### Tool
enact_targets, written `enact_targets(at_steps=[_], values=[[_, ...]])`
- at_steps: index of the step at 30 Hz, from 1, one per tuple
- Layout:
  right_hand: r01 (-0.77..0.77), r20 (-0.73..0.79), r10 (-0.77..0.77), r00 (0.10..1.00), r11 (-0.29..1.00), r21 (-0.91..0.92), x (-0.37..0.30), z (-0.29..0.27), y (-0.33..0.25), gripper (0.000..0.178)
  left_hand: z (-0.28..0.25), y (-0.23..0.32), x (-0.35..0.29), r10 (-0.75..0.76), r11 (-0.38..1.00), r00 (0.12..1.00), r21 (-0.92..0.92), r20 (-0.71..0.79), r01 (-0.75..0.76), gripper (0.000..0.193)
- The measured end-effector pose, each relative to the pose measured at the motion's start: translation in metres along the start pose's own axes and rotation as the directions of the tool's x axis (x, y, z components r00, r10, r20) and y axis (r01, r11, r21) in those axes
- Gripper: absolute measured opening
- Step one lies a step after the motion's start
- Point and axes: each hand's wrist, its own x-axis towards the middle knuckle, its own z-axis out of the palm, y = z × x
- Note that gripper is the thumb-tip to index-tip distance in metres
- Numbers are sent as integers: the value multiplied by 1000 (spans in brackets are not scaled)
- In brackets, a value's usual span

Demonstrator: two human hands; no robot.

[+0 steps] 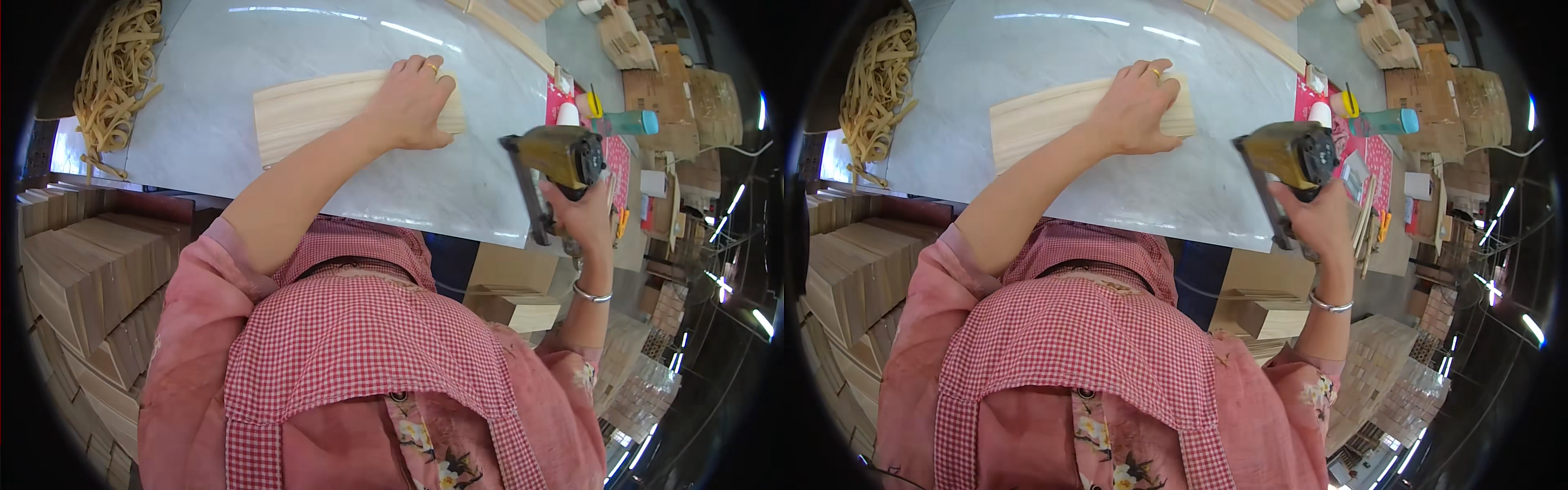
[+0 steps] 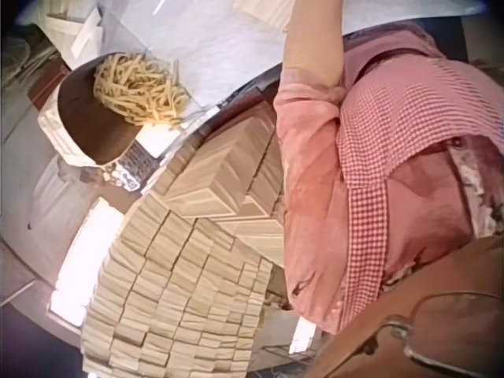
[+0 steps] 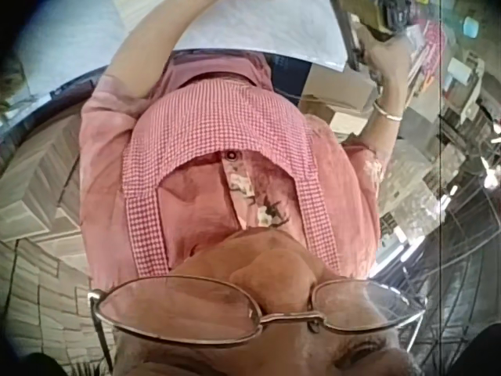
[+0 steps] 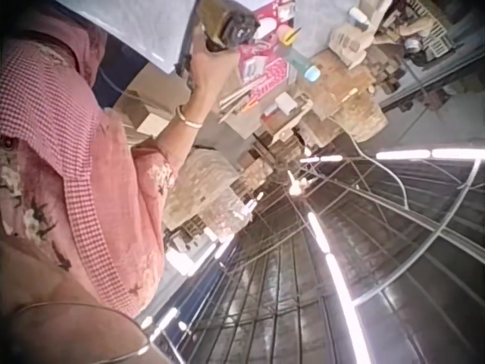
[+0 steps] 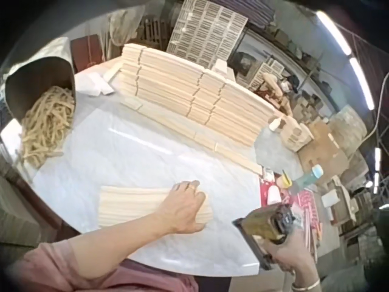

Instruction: Assembling wooden rectangular frames using wood glue and a pneumatic nail gun.

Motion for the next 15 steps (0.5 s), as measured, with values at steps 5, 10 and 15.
enact_targets(at_steps=[5,10,15], values=[[-9,97,4,995,998,59,-3,17,-30,32,-7,4,2,-35,999,997,2,71,35,54],[-39,117,33,993,998,56,0,23,-38,30,-5,4,0,-41,999,996,-4,84,41,54],[-132,167,119,979,989,72,0,25,-41,27,-1,2,-1,-20,1000,1000,-4,11,20,51]])
